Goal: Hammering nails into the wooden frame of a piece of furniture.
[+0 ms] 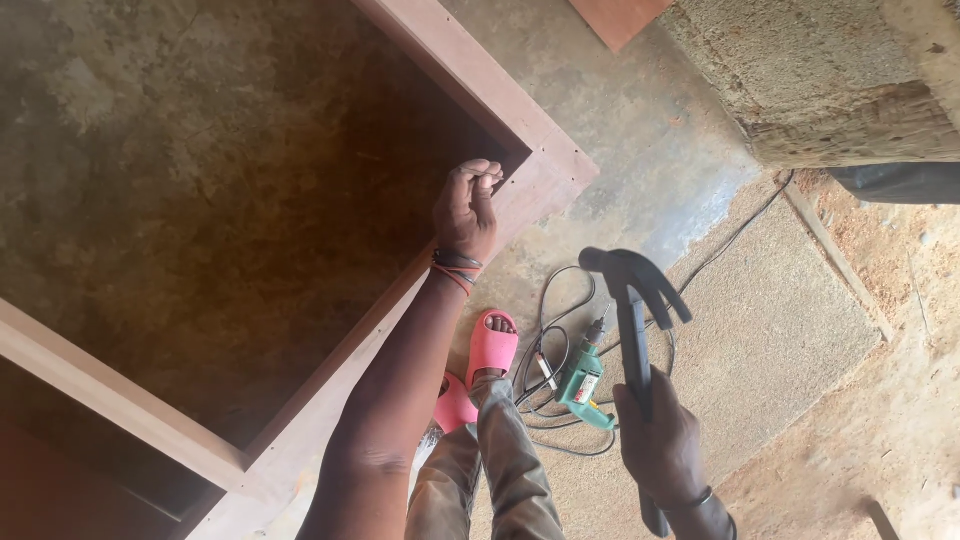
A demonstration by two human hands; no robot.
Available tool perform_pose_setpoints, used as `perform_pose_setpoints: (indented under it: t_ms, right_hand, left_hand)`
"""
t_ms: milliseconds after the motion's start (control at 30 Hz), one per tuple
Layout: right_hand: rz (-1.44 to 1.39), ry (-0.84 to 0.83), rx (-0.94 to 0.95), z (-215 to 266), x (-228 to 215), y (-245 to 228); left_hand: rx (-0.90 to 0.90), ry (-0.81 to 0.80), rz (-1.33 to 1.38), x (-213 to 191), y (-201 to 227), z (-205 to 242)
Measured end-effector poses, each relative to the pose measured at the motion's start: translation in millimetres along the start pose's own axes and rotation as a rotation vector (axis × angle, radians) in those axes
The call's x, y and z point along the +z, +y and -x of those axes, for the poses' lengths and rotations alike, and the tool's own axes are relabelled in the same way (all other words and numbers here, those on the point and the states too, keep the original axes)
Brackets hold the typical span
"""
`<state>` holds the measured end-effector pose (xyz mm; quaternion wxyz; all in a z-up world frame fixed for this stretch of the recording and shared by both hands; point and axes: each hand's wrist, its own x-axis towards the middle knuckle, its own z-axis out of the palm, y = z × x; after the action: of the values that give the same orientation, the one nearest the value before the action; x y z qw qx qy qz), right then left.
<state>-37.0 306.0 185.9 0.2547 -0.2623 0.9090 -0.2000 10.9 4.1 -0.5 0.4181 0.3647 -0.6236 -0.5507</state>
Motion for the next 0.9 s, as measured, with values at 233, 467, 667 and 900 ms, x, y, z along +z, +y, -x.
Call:
perform_pose_setpoints:
  t_ms: [233, 467, 667, 900]
  right_hand:
    - [-0.062, -0.109, 0.072, -9, 2, -13]
    - [-0.059, -0.049, -0.118, -40, -19, -58]
    - [-0.039, 0.052, -0.299, -53, -40, -84]
    - [0.074, -0.006, -0.341, -88, -31, -110]
  left_hand:
    - [0.191, -0.123, -0.226, 1, 12, -4]
    - [0.278, -0.138, -0.375, 5, 14, -6]
    - [0.304, -0.161, -0.415, 6, 20, -8]
    - [0.312, -0.21, -0.52, 7, 6, -4]
